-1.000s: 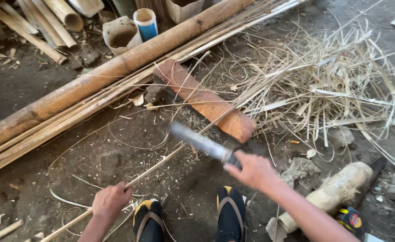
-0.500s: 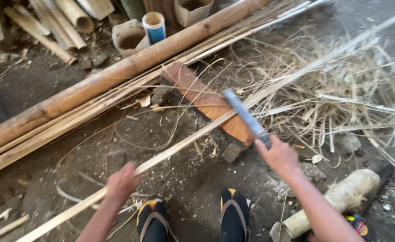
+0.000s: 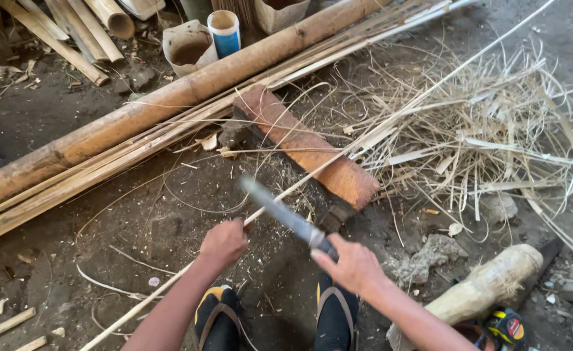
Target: The person uses a machete to shave thin strips from a long bamboo pole resting on a wooden block. They repeatedly strike the bamboo to remove the outer layer, producing long shavings that accumulate on the ground.
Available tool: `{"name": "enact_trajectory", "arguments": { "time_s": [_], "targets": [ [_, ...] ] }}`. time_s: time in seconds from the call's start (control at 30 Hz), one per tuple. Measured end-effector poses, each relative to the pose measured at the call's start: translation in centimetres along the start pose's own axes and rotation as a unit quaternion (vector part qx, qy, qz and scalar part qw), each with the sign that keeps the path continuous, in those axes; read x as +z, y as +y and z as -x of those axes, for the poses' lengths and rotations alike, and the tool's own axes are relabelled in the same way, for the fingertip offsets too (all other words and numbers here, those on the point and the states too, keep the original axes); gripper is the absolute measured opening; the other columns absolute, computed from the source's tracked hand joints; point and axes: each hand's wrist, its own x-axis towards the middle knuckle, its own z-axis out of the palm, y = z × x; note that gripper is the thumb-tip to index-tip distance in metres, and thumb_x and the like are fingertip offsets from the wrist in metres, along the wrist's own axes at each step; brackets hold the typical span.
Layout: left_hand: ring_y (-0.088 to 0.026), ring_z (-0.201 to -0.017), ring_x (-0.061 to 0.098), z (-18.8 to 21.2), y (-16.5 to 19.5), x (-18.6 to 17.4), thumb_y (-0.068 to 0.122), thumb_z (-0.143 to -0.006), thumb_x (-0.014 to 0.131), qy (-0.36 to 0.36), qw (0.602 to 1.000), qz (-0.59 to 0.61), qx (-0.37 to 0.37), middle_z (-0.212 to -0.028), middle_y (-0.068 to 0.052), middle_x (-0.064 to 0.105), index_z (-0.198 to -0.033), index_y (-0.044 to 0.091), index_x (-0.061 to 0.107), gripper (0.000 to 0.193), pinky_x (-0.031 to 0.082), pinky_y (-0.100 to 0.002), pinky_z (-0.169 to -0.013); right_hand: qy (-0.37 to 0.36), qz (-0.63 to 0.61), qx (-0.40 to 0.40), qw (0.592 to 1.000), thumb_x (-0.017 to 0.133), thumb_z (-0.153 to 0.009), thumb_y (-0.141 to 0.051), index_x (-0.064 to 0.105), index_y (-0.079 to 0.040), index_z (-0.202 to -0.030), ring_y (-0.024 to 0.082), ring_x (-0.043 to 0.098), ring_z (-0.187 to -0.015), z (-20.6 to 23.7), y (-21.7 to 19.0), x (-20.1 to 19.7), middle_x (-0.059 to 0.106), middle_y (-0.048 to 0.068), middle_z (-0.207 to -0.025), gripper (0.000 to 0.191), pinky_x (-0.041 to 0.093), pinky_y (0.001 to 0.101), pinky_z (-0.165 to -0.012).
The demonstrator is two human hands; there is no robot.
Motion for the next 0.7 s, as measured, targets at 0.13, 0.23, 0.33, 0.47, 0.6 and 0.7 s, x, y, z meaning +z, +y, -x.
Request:
{"name": "enact_trajectory", "arguments": {
  "time_s": [0.13, 0.23, 0.33, 0.47, 0.6, 0.7],
  "targets": [
    [-0.046, -0.096, 0.071, -0.3, 0.2, 0.6, 0.028, -0.099, 0.049, -0.009, 1.0, -0.006, -0.018, -0.101, -0.027, 0.072, -0.107, 0.003, 0.064, 0.03, 0.055, -0.056, -0.087, 0.03, 0.056, -0.032, 0.998, 0.062, -0.084, -0.064, 0.063, -0.014, -0.104, 0.043, 0.072, -0.086, 0.5, -0.5, 0.7, 0.074, 0.02, -0.09, 0.053, 0.058, 0.0552, -0.073],
    [-0.043, -0.096, 0.072, 0.4, 0.3, 0.2, 0.027, -0.099, 0.048, 0.025, 1.0, 0.006, 0.005, -0.099, -0.026, 0.072, -0.105, 0.004, 0.066, 0.03, 0.056, -0.055, -0.087, 0.019, -0.049, 0.02, 0.998, 0.065, -0.085, -0.061, 0.064, -0.016, -0.109, 0.046, 0.072, -0.086, 0.2, -0.3, 0.3, 0.074, 0.023, -0.086, 0.051, 0.057, 0.0557, -0.075],
    [-0.045, -0.095, 0.071, 0.9, 0.5, -0.1, 0.027, -0.1, 0.047, 0.016, 1.0, 0.002, -0.009, -0.099, -0.027, 0.071, -0.107, 0.002, 0.062, 0.03, 0.055, -0.057, -0.086, -0.001, 0.044, -0.052, 0.998, 0.063, -0.082, -0.063, 0.062, -0.016, -0.111, 0.042, 0.074, -0.081, -0.4, 0.1, -0.1, 0.074, 0.019, -0.089, 0.056, 0.058, 0.0547, -0.072],
    [-0.044, -0.094, 0.071, 0.3, 0.8, 0.1, 0.023, -0.097, 0.048, 0.01, 1.0, -0.018, 0.004, -0.097, -0.025, 0.072, -0.103, 0.002, 0.062, 0.026, 0.057, -0.055, -0.084, 0.04, -0.001, 0.075, 0.996, 0.058, -0.087, -0.067, 0.064, -0.015, -0.108, 0.044, 0.073, -0.087, -0.6, 0.6, 0.8, 0.075, 0.022, -0.085, 0.055, 0.058, 0.0546, -0.077],
    [-0.044, -0.093, 0.071, 0.8, -1.2, 0.3, 0.022, -0.095, 0.049, 0.017, 0.999, -0.034, 0.002, -0.097, -0.025, 0.073, -0.101, 0.003, 0.063, 0.024, 0.056, -0.055, -0.085, -0.024, 0.058, -0.005, 0.998, 0.054, -0.085, -0.072, 0.062, -0.018, -0.108, 0.037, 0.075, -0.088, -1.5, 2.8, 0.2, 0.076, 0.017, -0.088, 0.059, 0.058, 0.0514, -0.08],
    [-0.04, -0.087, 0.076, 3.4, -5.0, 0.0, 0.022, -0.098, 0.045, -0.054, 0.995, -0.08, -0.02, -0.095, -0.025, 0.073, -0.11, 0.002, 0.055, 0.025, 0.062, -0.052, -0.077, 0.034, 0.066, 0.08, 0.994, 0.051, -0.085, -0.073, 0.064, -0.02, -0.111, 0.037, 0.076, -0.091, -3.6, 6.1, -2.9, 0.077, 0.015, -0.091, 0.06, 0.058, 0.0521, -0.082]
  ]
}}
